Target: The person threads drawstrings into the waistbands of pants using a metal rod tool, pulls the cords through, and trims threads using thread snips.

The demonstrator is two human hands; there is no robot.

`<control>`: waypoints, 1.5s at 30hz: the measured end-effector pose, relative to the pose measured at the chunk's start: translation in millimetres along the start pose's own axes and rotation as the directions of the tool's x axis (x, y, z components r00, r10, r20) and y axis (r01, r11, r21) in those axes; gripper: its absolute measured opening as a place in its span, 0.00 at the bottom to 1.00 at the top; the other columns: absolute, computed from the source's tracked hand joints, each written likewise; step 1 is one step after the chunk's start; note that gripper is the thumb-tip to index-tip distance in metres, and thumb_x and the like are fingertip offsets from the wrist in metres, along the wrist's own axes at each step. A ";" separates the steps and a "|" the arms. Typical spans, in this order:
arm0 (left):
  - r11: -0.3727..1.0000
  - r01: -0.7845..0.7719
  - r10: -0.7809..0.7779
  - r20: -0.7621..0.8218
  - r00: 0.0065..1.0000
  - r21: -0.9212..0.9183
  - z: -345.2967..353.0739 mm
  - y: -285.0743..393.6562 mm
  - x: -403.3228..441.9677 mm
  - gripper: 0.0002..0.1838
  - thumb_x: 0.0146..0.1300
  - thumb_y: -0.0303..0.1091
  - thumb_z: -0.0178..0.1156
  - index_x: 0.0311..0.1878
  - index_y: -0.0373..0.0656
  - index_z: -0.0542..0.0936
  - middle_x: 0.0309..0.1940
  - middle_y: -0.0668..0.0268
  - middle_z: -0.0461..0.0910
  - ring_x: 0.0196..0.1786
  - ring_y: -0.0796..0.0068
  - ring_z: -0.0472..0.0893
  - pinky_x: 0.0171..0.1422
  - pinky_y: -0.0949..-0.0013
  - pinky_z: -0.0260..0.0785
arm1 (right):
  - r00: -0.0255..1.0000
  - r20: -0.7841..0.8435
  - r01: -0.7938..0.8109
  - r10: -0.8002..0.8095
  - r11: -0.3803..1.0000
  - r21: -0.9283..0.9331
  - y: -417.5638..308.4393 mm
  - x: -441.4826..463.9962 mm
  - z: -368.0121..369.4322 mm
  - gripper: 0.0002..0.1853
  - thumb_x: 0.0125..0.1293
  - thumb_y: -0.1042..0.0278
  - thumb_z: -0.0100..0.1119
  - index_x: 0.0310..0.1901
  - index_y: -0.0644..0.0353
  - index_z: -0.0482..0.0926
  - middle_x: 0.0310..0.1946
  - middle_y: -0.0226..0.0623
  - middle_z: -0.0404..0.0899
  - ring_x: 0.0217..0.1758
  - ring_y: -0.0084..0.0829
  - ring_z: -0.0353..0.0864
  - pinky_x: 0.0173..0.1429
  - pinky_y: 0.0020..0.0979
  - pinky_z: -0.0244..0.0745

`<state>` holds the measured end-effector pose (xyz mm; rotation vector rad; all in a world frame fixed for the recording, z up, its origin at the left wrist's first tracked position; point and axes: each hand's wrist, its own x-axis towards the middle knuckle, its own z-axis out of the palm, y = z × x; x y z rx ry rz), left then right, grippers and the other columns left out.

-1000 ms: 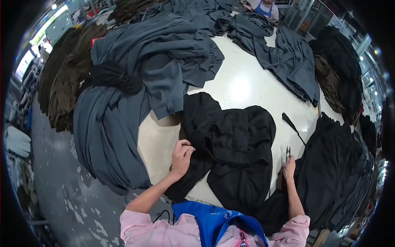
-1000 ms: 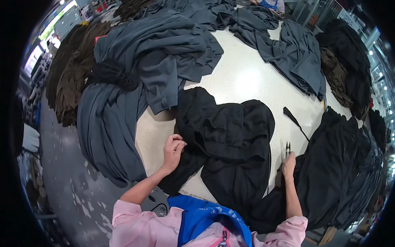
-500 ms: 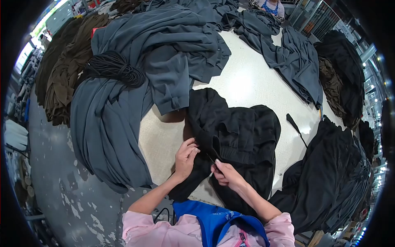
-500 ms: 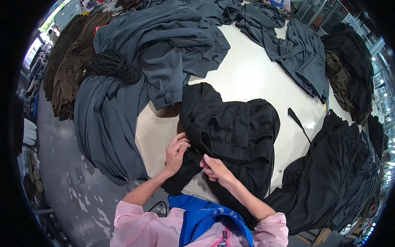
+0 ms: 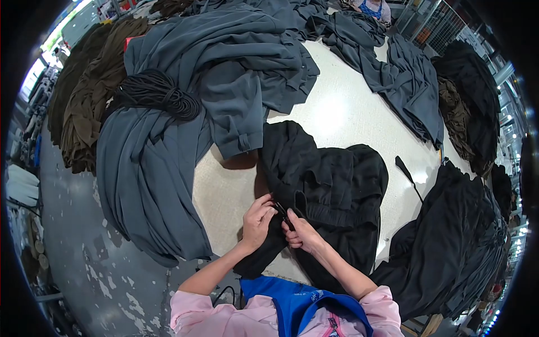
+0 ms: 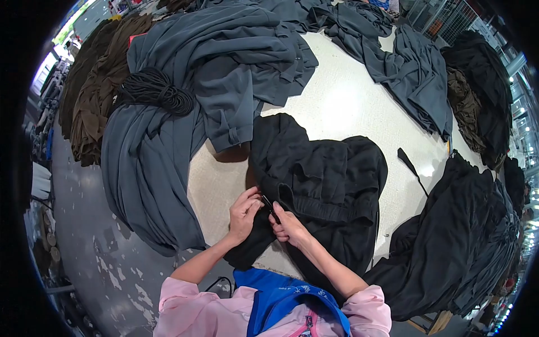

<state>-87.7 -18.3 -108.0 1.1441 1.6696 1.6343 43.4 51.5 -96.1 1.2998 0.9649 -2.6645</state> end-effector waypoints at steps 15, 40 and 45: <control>0.999 -0.020 0.019 0.027 0.999 0.050 -8.0 -2.7 -6.7 0.09 0.56 0.26 0.48 0.23 0.33 0.74 0.39 0.59 0.74 0.38 0.68 0.75 0.43 0.71 0.65 | 0.990 0.053 0.130 -0.128 0.990 -0.049 14.5 -28.0 -14.2 0.23 0.61 0.45 0.41 0.18 0.54 0.59 0.10 0.19 0.51 0.11 0.12 0.45 0.14 0.17 0.41; 0.981 0.150 -0.193 0.675 0.712 0.122 -2.8 102.4 110.0 0.23 0.48 0.23 0.56 0.51 0.39 0.68 0.29 0.70 0.73 0.26 0.88 0.68 0.32 0.84 0.63 | 0.393 -0.292 0.584 -0.872 0.482 -0.653 -81.0 -115.0 -144.0 0.17 0.50 0.64 0.60 0.23 0.54 0.57 0.20 0.24 0.60 0.25 0.16 0.57 0.29 0.20 0.56; 0.852 0.466 -0.263 0.575 0.775 -0.238 -46.5 78.1 105.4 0.18 0.54 0.27 0.54 0.49 0.35 0.69 0.39 0.65 0.74 0.40 0.80 0.74 0.46 0.82 0.64 | 0.468 -0.186 0.676 -0.864 0.485 -0.555 -117.6 -104.9 -104.2 0.17 0.51 0.64 0.58 0.22 0.53 0.56 0.18 0.21 0.55 0.23 0.15 0.53 0.27 0.20 0.51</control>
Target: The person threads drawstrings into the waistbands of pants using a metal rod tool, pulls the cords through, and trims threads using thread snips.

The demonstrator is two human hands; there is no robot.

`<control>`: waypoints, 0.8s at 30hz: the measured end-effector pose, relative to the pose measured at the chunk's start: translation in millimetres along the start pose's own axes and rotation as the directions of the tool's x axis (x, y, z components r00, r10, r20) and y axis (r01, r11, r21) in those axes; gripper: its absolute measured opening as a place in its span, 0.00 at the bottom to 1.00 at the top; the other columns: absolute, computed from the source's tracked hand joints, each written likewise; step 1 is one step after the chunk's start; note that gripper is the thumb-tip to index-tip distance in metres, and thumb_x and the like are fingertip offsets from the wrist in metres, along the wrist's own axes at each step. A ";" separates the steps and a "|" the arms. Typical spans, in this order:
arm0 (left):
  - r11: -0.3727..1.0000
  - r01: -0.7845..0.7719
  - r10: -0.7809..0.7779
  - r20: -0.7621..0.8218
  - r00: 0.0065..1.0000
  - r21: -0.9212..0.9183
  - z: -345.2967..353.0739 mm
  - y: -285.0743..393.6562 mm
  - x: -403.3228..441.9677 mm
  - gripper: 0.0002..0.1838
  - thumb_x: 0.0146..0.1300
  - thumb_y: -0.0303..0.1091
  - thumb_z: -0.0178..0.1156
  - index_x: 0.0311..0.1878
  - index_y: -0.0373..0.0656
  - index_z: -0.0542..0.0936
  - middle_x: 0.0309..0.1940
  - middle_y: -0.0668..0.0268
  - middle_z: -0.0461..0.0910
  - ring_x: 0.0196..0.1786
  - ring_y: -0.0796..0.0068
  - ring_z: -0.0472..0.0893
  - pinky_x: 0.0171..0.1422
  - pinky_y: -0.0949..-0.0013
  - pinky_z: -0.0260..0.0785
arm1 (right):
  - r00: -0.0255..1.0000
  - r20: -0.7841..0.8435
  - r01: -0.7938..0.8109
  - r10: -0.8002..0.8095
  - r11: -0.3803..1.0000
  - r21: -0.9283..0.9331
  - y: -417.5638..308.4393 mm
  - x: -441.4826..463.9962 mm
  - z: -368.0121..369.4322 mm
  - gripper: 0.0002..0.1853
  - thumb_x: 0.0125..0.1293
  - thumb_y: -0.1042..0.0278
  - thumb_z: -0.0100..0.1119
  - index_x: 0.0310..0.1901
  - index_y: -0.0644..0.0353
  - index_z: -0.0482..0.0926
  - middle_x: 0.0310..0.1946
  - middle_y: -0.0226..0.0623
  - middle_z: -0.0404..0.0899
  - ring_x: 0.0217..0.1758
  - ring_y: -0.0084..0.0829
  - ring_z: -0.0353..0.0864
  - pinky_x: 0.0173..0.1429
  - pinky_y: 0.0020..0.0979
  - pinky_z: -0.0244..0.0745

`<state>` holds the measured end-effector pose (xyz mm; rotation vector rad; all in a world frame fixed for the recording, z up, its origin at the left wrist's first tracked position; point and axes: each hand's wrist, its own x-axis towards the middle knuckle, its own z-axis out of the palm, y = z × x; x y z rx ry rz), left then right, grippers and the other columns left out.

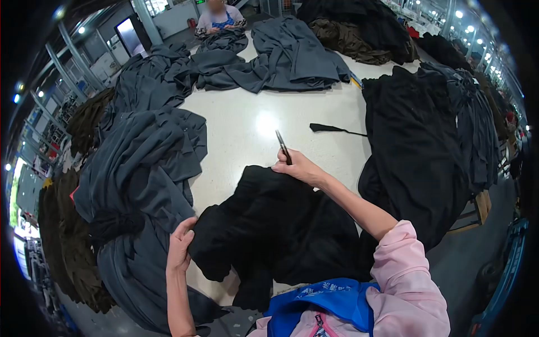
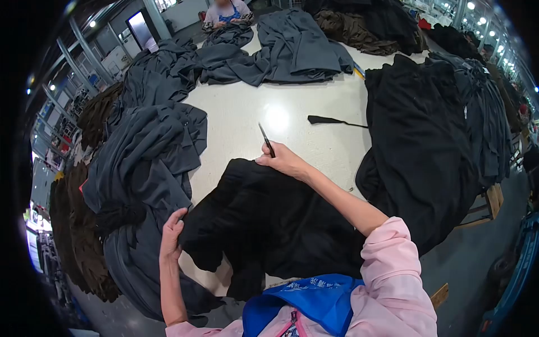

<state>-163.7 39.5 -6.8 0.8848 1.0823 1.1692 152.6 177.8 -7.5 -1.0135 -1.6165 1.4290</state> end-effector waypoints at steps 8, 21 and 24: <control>0.857 0.245 -0.187 -0.169 0.968 0.454 -37.9 -64.8 -43.3 0.13 0.56 0.27 0.53 0.45 0.35 0.73 0.32 0.72 0.74 0.34 0.86 0.70 0.40 0.83 0.62 | 0.954 0.254 -0.220 0.160 0.948 0.231 67.4 -42.7 29.2 0.15 0.53 0.76 0.53 0.24 0.55 0.54 0.25 0.26 0.63 0.44 0.21 0.71 0.43 0.19 0.63; 0.583 -0.005 -0.063 0.051 0.997 0.813 4.4 -33.7 -31.3 0.12 0.51 0.25 0.55 0.41 0.37 0.73 0.34 0.62 0.72 0.37 0.73 0.72 0.42 0.75 0.63 | 0.961 0.245 -0.183 0.126 0.957 0.227 60.8 -64.3 14.7 0.15 0.51 0.78 0.54 0.25 0.55 0.55 0.33 0.36 0.73 0.44 0.21 0.70 0.46 0.22 0.65; 0.591 -0.027 -0.051 0.071 0.996 0.806 4.9 -37.0 -31.5 0.13 0.50 0.25 0.55 0.41 0.37 0.73 0.34 0.62 0.72 0.36 0.73 0.72 0.42 0.75 0.63 | 0.969 0.186 -0.194 0.160 0.964 0.181 55.0 -63.9 9.4 0.14 0.50 0.77 0.55 0.26 0.56 0.57 0.32 0.35 0.73 0.41 0.21 0.70 0.46 0.22 0.65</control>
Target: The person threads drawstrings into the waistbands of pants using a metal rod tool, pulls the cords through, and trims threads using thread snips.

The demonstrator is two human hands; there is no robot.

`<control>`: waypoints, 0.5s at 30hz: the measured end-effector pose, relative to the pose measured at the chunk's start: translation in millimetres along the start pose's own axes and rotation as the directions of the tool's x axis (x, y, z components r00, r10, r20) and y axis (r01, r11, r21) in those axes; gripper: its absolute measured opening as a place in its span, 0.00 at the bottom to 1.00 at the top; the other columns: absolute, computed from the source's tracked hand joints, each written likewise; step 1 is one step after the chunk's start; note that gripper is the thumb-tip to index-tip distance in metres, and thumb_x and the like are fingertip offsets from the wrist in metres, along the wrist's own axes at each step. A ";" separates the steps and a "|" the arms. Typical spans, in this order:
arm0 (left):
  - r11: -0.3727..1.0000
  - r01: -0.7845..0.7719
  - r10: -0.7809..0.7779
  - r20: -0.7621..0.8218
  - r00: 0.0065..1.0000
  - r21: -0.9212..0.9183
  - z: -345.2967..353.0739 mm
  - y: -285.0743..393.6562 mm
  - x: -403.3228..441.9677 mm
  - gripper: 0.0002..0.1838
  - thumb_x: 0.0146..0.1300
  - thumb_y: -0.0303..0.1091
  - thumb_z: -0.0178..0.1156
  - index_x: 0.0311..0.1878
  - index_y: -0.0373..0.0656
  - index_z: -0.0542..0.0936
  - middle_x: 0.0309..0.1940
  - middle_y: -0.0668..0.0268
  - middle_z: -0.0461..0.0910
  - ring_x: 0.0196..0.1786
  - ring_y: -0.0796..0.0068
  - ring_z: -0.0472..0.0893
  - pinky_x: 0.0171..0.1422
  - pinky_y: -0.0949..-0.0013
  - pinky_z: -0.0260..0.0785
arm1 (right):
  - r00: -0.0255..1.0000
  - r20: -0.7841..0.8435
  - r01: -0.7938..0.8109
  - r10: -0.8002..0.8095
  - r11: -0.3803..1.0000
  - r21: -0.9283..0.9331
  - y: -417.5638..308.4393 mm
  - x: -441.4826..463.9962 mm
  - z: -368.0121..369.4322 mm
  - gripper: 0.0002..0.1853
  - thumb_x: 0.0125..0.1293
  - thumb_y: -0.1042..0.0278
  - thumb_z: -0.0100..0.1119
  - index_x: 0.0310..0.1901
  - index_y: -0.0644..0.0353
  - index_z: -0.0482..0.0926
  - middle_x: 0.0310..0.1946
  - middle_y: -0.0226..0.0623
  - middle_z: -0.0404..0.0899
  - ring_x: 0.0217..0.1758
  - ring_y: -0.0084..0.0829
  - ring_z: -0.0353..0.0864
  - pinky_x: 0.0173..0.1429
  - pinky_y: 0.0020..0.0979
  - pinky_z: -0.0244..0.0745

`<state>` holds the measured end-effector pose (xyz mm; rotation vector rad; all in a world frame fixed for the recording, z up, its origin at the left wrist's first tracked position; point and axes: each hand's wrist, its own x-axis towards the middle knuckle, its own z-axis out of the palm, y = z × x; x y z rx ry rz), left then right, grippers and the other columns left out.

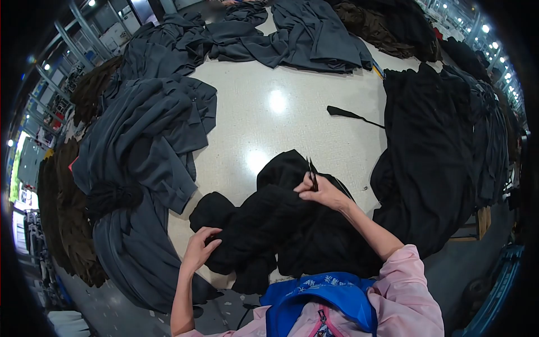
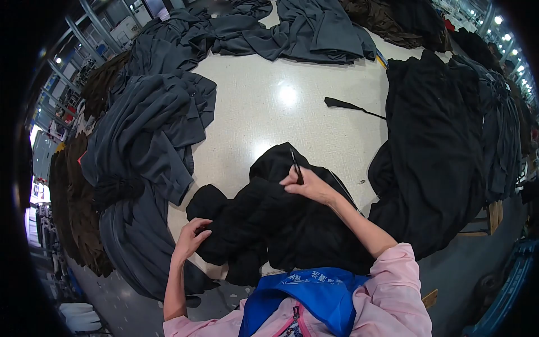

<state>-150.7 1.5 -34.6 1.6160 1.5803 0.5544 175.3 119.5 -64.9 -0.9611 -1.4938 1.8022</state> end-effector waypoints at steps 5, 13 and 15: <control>0.999 0.037 -0.036 -0.010 0.999 0.020 3.1 -1.8 0.1 0.13 0.49 0.26 0.56 0.40 0.36 0.73 0.35 0.59 0.74 0.38 0.66 0.74 0.44 0.72 0.64 | 0.842 -0.533 -0.229 -0.088 0.836 -0.498 33.3 20.3 -57.4 0.12 0.52 0.67 0.54 0.29 0.64 0.63 0.27 0.38 0.74 0.30 0.24 0.71 0.37 0.25 0.65; 1.000 0.013 -0.013 -0.027 1.000 0.019 6.6 -8.9 0.7 0.12 0.49 0.28 0.56 0.39 0.35 0.74 0.34 0.59 0.74 0.38 0.66 0.74 0.43 0.72 0.64 | 0.698 -0.697 -0.445 -0.167 0.661 -0.604 78.3 -12.7 -122.1 0.16 0.48 0.67 0.56 0.34 0.68 0.66 0.27 0.52 0.72 0.33 0.48 0.73 0.39 0.40 0.67; 1.000 0.007 -0.007 -0.022 1.000 0.021 6.0 -8.2 2.7 0.12 0.50 0.25 0.56 0.40 0.35 0.73 0.33 0.63 0.73 0.36 0.74 0.72 0.43 0.76 0.63 | 0.695 -0.694 -0.465 -0.188 0.618 -0.634 86.4 -17.3 -124.7 0.15 0.47 0.70 0.56 0.35 0.66 0.66 0.29 0.50 0.71 0.34 0.48 0.71 0.40 0.40 0.66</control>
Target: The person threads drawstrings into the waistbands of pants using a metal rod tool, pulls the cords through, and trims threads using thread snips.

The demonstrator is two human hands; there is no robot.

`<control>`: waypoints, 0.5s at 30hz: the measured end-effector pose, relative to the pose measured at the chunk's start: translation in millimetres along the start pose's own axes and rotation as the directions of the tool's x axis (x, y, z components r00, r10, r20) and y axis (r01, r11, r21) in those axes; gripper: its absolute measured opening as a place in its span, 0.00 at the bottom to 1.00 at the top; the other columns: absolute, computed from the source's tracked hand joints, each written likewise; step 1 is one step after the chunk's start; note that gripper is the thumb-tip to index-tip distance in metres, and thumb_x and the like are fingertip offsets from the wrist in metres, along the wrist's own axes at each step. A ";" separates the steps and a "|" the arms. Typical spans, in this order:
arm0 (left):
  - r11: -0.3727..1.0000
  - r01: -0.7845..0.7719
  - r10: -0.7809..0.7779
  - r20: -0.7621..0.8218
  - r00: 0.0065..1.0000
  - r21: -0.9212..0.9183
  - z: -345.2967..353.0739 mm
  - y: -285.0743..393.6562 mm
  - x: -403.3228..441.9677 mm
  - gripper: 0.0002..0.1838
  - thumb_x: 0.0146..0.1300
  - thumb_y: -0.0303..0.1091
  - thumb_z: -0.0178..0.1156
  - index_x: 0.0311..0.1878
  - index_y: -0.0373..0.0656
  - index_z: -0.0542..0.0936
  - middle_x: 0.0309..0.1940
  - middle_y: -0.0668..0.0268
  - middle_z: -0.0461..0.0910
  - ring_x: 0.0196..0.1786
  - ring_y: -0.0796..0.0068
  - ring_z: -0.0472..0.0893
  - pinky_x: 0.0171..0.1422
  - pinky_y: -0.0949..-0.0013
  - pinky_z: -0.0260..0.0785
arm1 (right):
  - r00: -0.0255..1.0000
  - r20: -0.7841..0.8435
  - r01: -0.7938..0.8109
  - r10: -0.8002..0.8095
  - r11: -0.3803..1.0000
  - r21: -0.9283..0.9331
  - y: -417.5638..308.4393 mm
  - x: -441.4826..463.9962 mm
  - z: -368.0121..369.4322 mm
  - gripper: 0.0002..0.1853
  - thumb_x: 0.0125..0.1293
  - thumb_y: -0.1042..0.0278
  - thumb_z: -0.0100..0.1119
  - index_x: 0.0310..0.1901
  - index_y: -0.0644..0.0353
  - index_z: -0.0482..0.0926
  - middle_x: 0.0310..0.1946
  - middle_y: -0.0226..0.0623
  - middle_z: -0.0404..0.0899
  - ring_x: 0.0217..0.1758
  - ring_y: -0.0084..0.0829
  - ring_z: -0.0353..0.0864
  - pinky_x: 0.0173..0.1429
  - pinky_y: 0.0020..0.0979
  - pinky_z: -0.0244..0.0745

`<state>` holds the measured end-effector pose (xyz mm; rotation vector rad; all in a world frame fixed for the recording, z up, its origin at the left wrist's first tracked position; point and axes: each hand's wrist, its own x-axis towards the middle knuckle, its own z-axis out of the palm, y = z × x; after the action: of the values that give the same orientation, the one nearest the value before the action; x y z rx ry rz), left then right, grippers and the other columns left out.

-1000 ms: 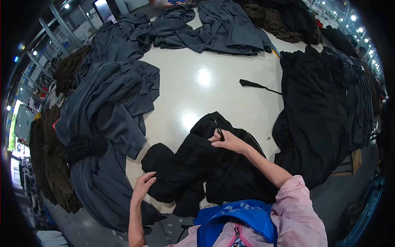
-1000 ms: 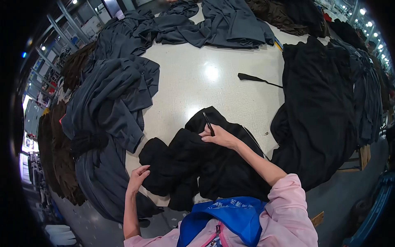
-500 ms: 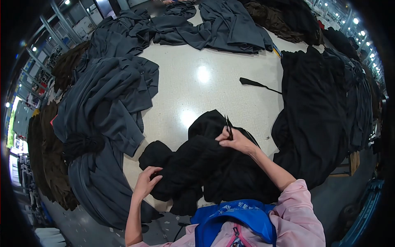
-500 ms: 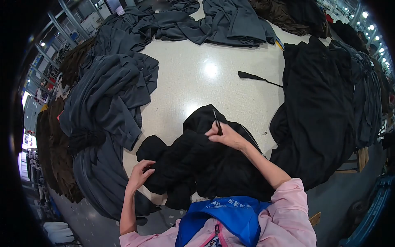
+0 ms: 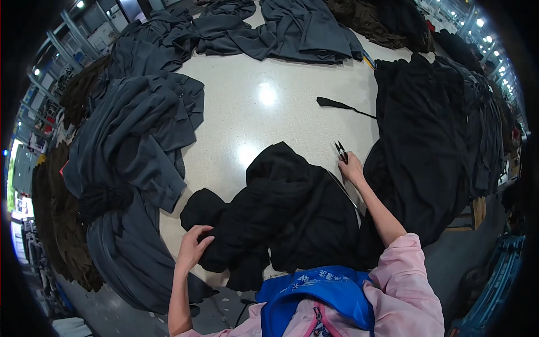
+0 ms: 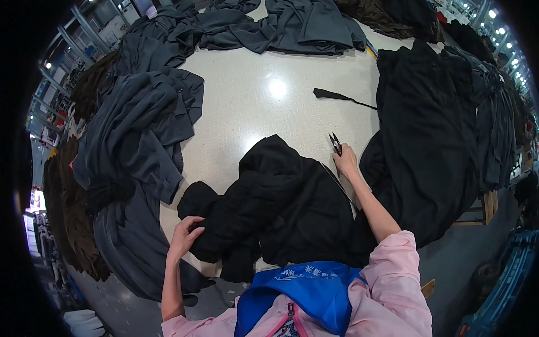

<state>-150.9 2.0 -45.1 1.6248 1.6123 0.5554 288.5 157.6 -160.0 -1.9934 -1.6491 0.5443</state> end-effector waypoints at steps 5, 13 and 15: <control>0.999 0.038 -0.038 0.002 0.999 0.001 -0.7 1.5 1.1 0.12 0.48 0.27 0.57 0.39 0.35 0.74 0.34 0.59 0.73 0.36 0.67 0.73 0.42 0.72 0.64 | 0.902 -0.239 0.327 -0.360 0.930 -0.167 -11.6 -20.7 -9.1 0.15 0.47 0.72 0.57 0.37 0.63 0.66 0.32 0.46 0.70 0.37 0.45 0.70 0.41 0.39 0.66; 0.977 -0.005 0.021 -0.074 0.997 0.212 3.8 20.8 -1.0 0.13 0.45 0.26 0.60 0.37 0.34 0.74 0.26 0.62 0.68 0.30 0.70 0.69 0.36 0.73 0.62 | 0.964 0.218 0.218 -0.153 0.924 -0.313 -7.6 -88.2 -38.2 0.13 0.49 0.70 0.57 0.35 0.63 0.67 0.31 0.46 0.72 0.33 0.47 0.73 0.37 0.39 0.68; 0.960 -0.070 0.079 -0.023 0.997 0.270 3.8 30.7 -1.3 0.15 0.45 0.28 0.61 0.37 0.34 0.73 0.25 0.61 0.67 0.29 0.67 0.68 0.35 0.71 0.62 | 0.956 0.282 0.192 -0.085 0.906 -0.377 -2.3 -91.2 -37.4 0.13 0.49 0.66 0.56 0.33 0.63 0.68 0.28 0.47 0.74 0.30 0.47 0.74 0.35 0.41 0.69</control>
<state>-128.5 2.8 -23.8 1.8897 1.7156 0.4162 291.4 63.9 -129.4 -2.1289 -2.1974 0.4556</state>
